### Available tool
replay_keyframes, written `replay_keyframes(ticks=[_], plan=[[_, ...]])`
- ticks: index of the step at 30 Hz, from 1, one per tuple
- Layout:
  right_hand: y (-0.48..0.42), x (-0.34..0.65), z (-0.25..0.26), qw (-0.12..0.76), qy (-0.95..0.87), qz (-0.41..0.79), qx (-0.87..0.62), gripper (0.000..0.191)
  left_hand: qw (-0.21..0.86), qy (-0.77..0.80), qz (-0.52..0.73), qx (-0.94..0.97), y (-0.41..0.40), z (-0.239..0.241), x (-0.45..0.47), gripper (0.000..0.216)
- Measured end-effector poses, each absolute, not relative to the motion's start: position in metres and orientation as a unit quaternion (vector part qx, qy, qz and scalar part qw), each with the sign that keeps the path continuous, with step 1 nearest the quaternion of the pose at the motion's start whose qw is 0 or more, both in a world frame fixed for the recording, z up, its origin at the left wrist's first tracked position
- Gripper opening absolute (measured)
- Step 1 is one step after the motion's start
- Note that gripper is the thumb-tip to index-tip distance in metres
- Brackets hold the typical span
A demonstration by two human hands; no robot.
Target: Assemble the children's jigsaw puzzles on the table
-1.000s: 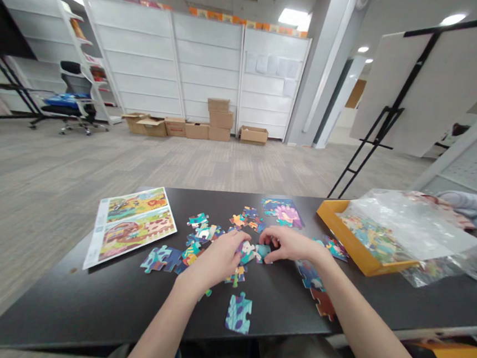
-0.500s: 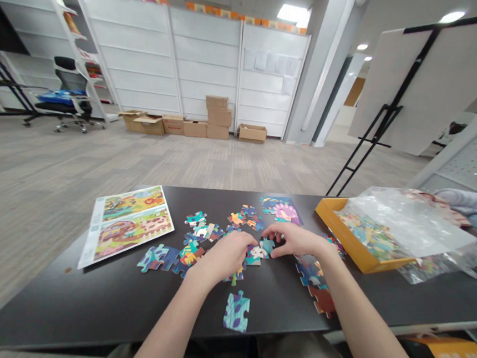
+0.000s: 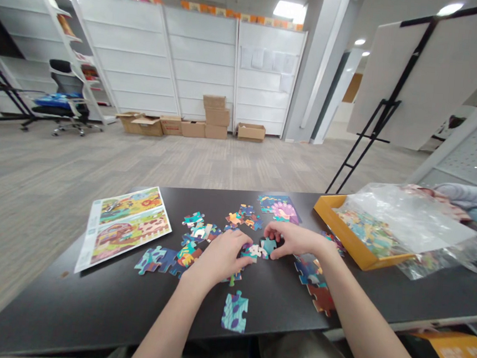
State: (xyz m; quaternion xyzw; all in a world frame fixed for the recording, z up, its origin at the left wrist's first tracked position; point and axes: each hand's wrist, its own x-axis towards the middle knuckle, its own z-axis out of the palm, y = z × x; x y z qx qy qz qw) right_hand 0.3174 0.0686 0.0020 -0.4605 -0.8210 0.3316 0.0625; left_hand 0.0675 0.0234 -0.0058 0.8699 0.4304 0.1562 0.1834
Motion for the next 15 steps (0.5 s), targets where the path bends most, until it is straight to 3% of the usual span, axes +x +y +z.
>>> replay_keyframes(ticks=[15], plan=[[0.070, 0.321, 0.008, 0.082, -0.799, 0.383, -0.457, 0.042, 0.209, 0.398, 0.167, 0.878, 0.028, -0.016, 0.060, 0.037]])
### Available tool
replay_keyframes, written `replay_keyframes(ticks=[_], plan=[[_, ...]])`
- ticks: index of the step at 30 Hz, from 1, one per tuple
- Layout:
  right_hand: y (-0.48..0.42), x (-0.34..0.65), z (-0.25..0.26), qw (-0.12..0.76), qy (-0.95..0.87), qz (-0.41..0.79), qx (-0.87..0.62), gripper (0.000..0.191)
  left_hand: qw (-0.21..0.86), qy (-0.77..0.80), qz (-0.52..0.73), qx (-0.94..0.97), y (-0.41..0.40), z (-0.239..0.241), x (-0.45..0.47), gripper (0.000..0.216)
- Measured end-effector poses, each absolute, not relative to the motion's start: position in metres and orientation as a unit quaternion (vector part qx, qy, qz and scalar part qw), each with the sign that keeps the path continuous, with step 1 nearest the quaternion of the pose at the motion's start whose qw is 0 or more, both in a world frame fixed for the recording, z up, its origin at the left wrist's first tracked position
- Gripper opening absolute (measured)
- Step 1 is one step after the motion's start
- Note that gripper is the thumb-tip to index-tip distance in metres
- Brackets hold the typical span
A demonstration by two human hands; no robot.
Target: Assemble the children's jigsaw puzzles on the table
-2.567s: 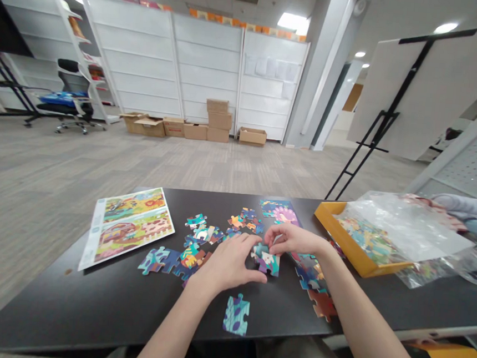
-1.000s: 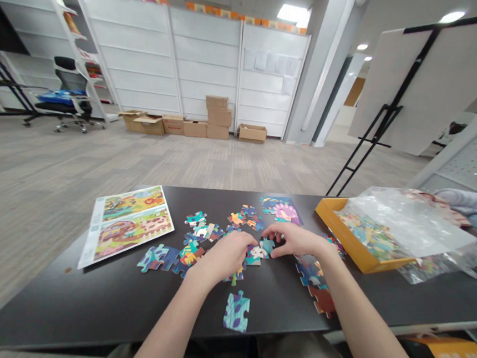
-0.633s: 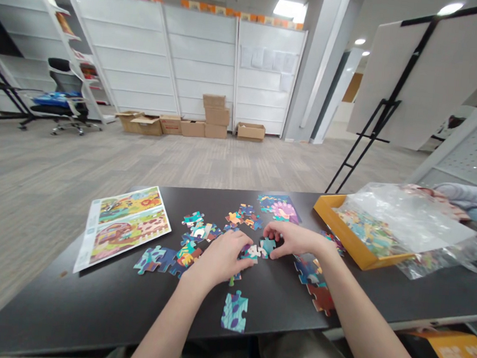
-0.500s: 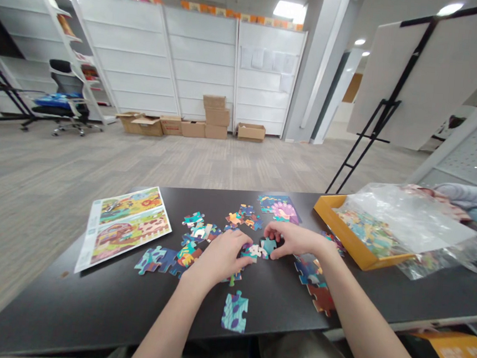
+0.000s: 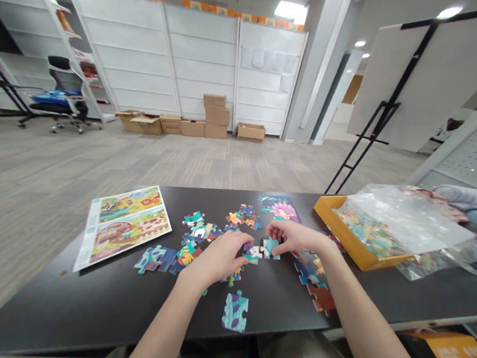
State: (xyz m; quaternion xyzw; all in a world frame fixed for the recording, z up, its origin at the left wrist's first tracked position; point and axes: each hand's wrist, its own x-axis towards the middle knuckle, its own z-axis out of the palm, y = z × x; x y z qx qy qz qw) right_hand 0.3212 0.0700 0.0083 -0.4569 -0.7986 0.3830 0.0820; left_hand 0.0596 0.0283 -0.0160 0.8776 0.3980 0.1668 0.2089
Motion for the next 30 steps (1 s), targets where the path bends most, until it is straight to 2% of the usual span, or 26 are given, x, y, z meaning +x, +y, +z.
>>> replay_keyframes(ticks=[6, 17, 20, 30], plan=[[0.074, 0.326, 0.005, 0.092, -0.783, 0.407, -0.461, 0.035, 0.223, 0.411, 0.163, 0.869, 0.024, -0.005, 0.065, 0.044], [0.083, 0.329, -0.002, 0.188, -0.736, 0.437, -0.482, 0.035, 0.259, 0.388, 0.152, 0.871, 0.009, -0.006, 0.074, 0.062], [0.082, 0.326, -0.003, 0.186, -0.726, 0.459, -0.478, 0.037, 0.271, 0.378, 0.149, 0.873, 0.004, -0.005, 0.081, 0.067], [0.075, 0.320, 0.003, 0.168, -0.698, 0.543, -0.436, 0.041, 0.243, 0.395, 0.137, 0.875, 0.003, 0.002, 0.086, 0.062]])
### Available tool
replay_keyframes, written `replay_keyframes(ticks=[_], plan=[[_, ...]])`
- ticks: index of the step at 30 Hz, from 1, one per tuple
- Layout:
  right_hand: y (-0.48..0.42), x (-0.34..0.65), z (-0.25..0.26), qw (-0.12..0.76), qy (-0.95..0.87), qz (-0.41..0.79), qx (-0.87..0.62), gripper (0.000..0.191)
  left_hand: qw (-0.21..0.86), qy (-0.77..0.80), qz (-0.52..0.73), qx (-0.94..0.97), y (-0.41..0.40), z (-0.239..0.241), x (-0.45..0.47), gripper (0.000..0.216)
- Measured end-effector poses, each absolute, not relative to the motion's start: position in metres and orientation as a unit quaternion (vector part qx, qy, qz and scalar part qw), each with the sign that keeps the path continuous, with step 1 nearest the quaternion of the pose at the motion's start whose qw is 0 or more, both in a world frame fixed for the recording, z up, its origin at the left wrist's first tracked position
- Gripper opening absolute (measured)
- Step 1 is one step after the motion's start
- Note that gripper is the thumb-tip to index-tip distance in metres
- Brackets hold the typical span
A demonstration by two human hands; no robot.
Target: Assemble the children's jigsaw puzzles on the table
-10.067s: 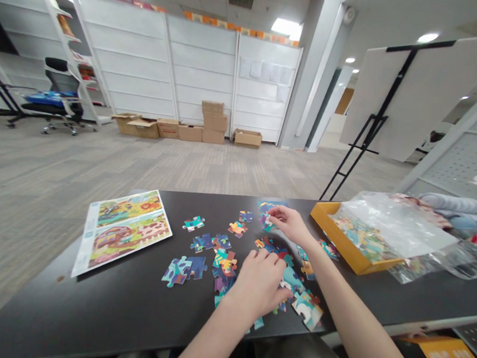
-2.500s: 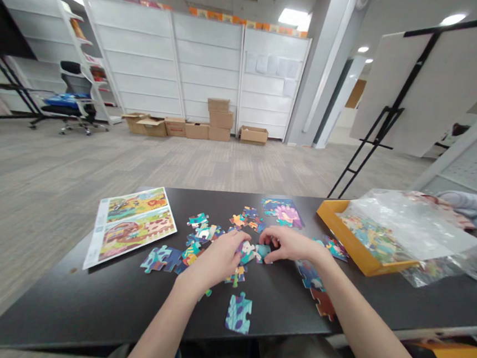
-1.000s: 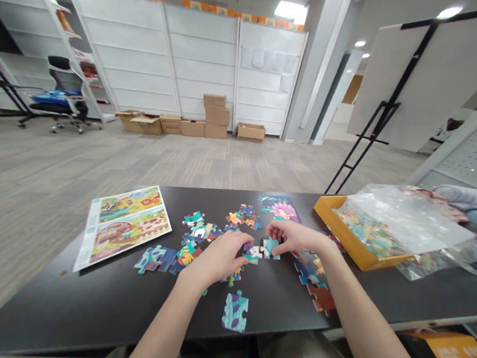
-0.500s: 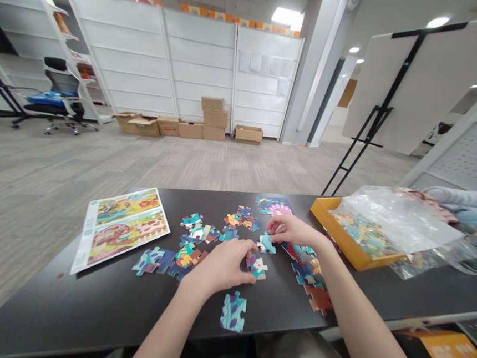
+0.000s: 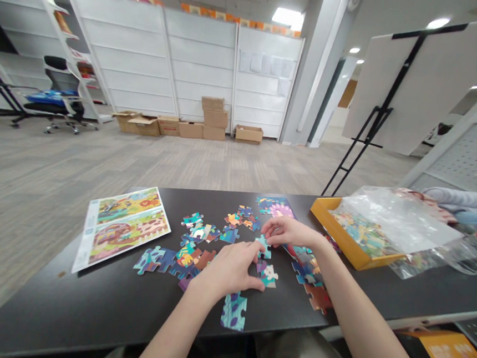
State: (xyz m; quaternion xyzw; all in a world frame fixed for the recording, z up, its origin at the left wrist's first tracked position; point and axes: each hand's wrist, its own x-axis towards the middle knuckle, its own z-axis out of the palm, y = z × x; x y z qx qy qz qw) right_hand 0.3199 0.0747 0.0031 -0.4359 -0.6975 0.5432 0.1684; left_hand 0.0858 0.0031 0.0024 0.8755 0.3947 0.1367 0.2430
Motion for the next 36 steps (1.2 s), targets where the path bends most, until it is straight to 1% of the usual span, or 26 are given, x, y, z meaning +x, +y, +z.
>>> replay_keyframes(ticks=[3, 6, 9, 17, 22, 25, 30, 36], plan=[[0.0731, 0.3171, 0.0044, 0.139, -0.708, 0.542, -0.432, 0.041, 0.227, 0.397, 0.133, 0.879, 0.0023, 0.0045, 0.0861, 0.059], [0.0735, 0.3165, 0.0051, 0.111, -0.745, 0.497, -0.430, 0.035, 0.217, 0.398, 0.129, 0.882, 0.0022, 0.0050, 0.0860, 0.056], [0.0746, 0.3178, 0.0053, 0.104, -0.767, 0.469, -0.426, 0.033, 0.216, 0.402, 0.124, 0.881, 0.0027, 0.0041, 0.0854, 0.055], [0.0716, 0.3176, 0.0070, 0.095, -0.775, 0.464, -0.419, 0.031, 0.212, 0.402, 0.127, 0.881, 0.0038, 0.0019, 0.0845, 0.052], [0.0701, 0.3159, 0.0092, 0.087, -0.795, 0.424, -0.426, 0.028, 0.208, 0.402, 0.122, 0.883, 0.0050, 0.0020, 0.0843, 0.049], [0.0697, 0.3150, 0.0085, 0.077, -0.805, 0.408, -0.424, 0.030, 0.200, 0.401, 0.117, 0.887, 0.0056, 0.0009, 0.0839, 0.047], [0.0680, 0.3130, 0.0076, 0.060, -0.823, 0.381, -0.418, 0.044, 0.201, 0.397, 0.117, 0.888, 0.0055, 0.0004, 0.0833, 0.044], [0.0663, 0.3101, 0.0093, 0.048, -0.829, 0.363, -0.423, 0.044, 0.205, 0.403, 0.102, 0.886, 0.0036, 0.0058, 0.0835, 0.041]])
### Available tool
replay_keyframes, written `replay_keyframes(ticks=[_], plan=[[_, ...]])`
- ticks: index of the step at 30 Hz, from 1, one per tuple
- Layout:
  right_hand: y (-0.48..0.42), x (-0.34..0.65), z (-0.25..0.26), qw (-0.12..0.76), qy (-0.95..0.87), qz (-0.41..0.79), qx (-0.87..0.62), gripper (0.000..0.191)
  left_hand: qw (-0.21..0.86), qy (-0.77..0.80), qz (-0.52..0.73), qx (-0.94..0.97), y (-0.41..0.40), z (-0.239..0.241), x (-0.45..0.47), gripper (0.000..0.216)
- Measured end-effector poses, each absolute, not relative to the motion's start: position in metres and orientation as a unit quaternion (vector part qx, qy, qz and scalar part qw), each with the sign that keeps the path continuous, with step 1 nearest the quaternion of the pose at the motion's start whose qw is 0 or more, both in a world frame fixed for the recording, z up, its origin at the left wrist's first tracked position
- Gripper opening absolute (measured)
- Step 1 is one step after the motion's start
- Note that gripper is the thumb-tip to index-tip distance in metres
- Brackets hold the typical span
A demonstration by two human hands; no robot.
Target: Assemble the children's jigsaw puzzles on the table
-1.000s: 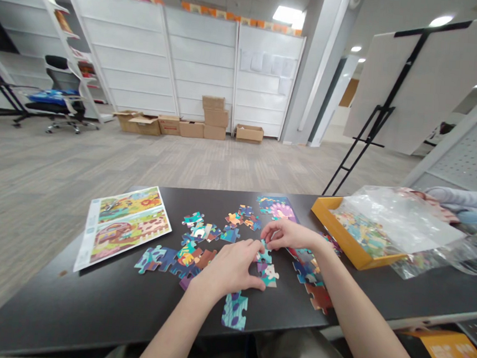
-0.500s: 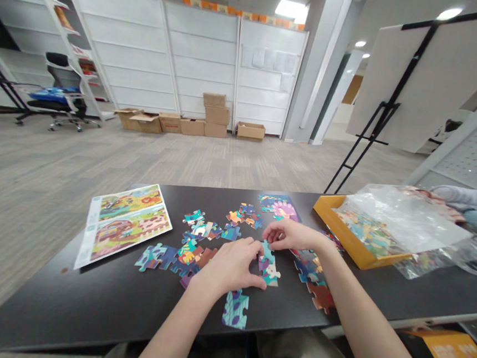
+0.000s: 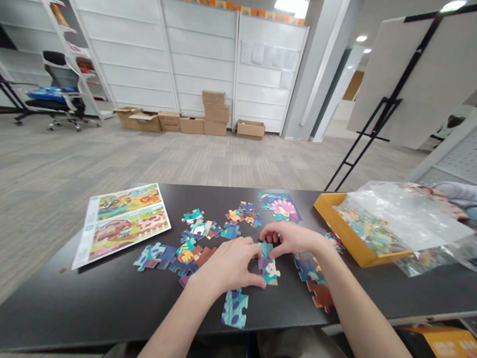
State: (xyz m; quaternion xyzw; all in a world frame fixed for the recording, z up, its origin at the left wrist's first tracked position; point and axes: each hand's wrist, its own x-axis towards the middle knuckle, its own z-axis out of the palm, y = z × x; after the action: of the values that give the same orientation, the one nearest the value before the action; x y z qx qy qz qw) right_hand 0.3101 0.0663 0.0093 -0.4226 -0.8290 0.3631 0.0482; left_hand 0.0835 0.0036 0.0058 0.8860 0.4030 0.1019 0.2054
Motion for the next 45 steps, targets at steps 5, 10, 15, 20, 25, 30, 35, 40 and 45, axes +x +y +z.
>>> replay_keyframes(ticks=[5, 10, 15, 20, 25, 30, 35, 40, 45], plan=[[0.066, 0.311, 0.010, 0.049, -0.829, 0.369, -0.419, 0.043, 0.211, 0.392, 0.118, 0.888, 0.004, 0.006, 0.083, 0.049], [0.076, 0.331, 0.011, 0.147, -0.813, 0.342, -0.448, 0.028, 0.222, 0.339, 0.143, 0.903, 0.004, 0.000, 0.083, 0.042], [0.090, 0.358, 0.007, 0.216, -0.753, 0.114, -0.611, 0.015, 0.214, 0.342, 0.152, 0.902, 0.004, -0.004, 0.085, 0.040], [0.090, 0.362, 0.006, 0.181, -0.729, 0.063, -0.657, 0.013, 0.199, 0.359, 0.146, 0.900, 0.004, -0.004, 0.087, 0.038], [0.090, 0.365, 0.011, 0.248, -0.718, 0.067, -0.647, 0.017, 0.192, 0.375, 0.136, 0.897, 0.003, -0.002, 0.087, 0.038], [0.069, 0.379, 0.023, 0.341, -0.666, 0.058, -0.661, 0.024, 0.169, 0.375, 0.127, 0.903, 0.002, -0.002, 0.089, 0.039], [0.032, 0.389, 0.034, 0.310, -0.627, 0.074, -0.711, 0.021, 0.156, 0.377, 0.115, 0.906, 0.001, 0.001, 0.092, 0.038], [0.019, 0.381, 0.021, 0.238, -0.574, 0.089, -0.778, 0.016, 0.156, 0.379, 0.121, 0.904, -0.001, 0.000, 0.092, 0.036], [0.011, 0.374, -0.011, 0.188, -0.550, 0.064, -0.811, 0.035, 0.152, 0.374, 0.132, 0.905, -0.003, -0.007, 0.088, 0.034]])
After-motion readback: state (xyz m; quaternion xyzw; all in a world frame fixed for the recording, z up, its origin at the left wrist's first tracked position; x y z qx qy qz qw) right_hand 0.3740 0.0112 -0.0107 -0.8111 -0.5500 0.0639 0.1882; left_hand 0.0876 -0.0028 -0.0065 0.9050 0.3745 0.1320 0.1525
